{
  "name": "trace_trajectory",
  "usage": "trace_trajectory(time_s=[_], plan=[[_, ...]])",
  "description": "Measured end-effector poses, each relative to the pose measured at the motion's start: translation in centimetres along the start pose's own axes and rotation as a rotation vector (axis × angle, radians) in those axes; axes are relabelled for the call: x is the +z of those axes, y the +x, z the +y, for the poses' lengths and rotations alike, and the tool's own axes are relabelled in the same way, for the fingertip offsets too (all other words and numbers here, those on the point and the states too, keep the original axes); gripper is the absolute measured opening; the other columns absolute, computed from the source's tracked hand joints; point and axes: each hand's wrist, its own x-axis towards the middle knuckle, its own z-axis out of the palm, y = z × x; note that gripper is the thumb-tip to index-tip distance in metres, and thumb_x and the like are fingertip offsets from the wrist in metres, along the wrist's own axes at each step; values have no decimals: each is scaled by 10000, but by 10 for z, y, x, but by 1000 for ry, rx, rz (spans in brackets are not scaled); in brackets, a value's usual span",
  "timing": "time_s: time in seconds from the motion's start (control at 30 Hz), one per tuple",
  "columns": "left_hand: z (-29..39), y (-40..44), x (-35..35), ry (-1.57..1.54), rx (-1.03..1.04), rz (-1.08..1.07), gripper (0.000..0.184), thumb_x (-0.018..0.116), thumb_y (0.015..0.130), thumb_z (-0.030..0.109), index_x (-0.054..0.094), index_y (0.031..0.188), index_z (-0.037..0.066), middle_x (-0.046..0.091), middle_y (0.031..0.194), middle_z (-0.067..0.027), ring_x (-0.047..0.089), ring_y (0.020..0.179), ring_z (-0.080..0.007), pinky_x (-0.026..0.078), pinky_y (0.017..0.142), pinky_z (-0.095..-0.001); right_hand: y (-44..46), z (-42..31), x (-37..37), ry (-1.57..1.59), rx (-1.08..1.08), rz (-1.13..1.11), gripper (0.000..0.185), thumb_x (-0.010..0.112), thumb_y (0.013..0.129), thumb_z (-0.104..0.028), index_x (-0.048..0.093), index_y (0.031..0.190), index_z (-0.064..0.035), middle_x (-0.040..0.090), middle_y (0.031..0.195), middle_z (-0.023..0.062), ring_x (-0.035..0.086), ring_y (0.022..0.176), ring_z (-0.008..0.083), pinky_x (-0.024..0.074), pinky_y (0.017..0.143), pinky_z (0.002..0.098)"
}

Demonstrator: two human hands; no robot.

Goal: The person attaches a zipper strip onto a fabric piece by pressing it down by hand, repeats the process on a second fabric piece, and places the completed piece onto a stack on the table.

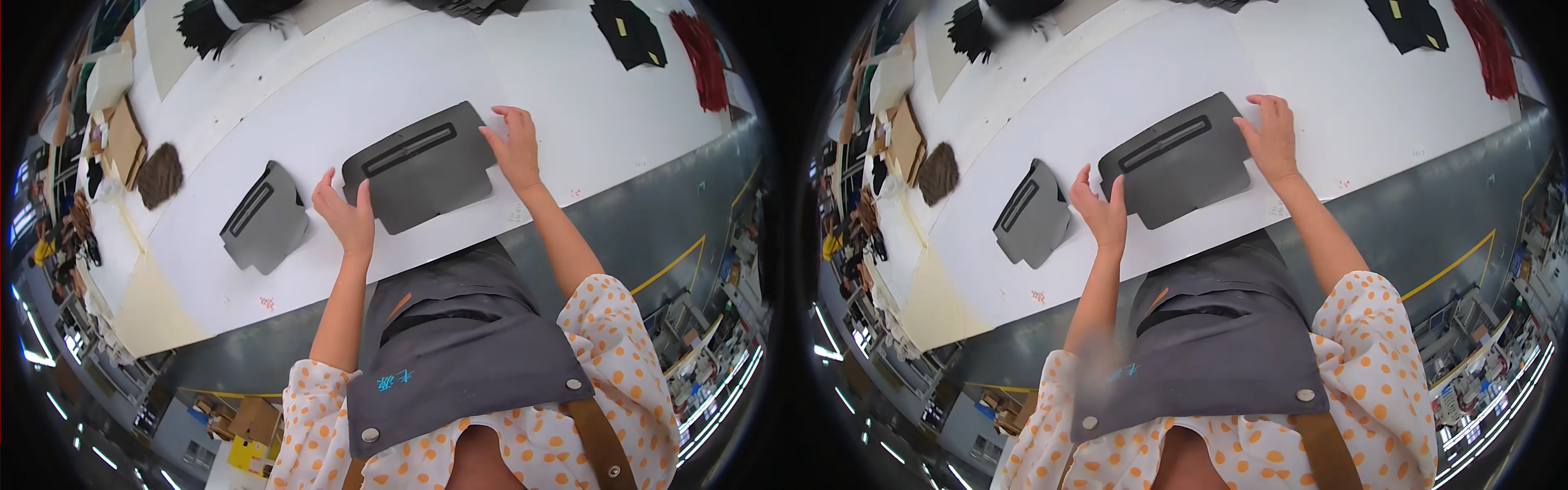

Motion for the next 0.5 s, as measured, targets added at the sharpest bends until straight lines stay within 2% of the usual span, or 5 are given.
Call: trace_trajectory(time_s=[0.03,0.13,0.27,0.3,0.5], plan=[[-8,1,4,-65,-149,-39,747,810,817,158,415,1431,-3,599,1143,-134,559,1080,-306,460,964,-423,2,-1,1,12,50,-31,435,764,855,-169,580,1236,-63,564,1187,154,536,1126,342,454,970,435],[-6,12,3,-190,-305,-167,774,844,773,164,442,1411,-11,592,1124,-129,566,1031,-277,475,934,-394,0,-4,6,-41,50,-90,484,776,852,-231,575,1259,-65,551,1247,119,578,1018,253,519,860,367],[-7,20,5,-159,-486,-284,672,861,743,156,529,1318,48,620,912,-53,579,868,-200,503,838,-341,4,-16,10,42,217,-214,491,793,828,-189,556,1233,-46,618,1053,118,612,931,273,511,808,405],[-8,20,5,-146,-453,-266,544,867,738,162,603,1205,68,620,788,-28,587,760,-176,514,754,-334,6,-13,11,66,261,-257,467,793,829,-197,570,1209,-42,630,992,106,617,878,261,510,777,398],[-14,28,4,-206,-498,-364,394,823,817,224,688,1136,37,701,861,-26,617,727,-113,516,707,-290,9,-7,11,126,299,-338,323,775,841,-239,631,1024,-15,629,803,78,584,735,228,478,701,360]])
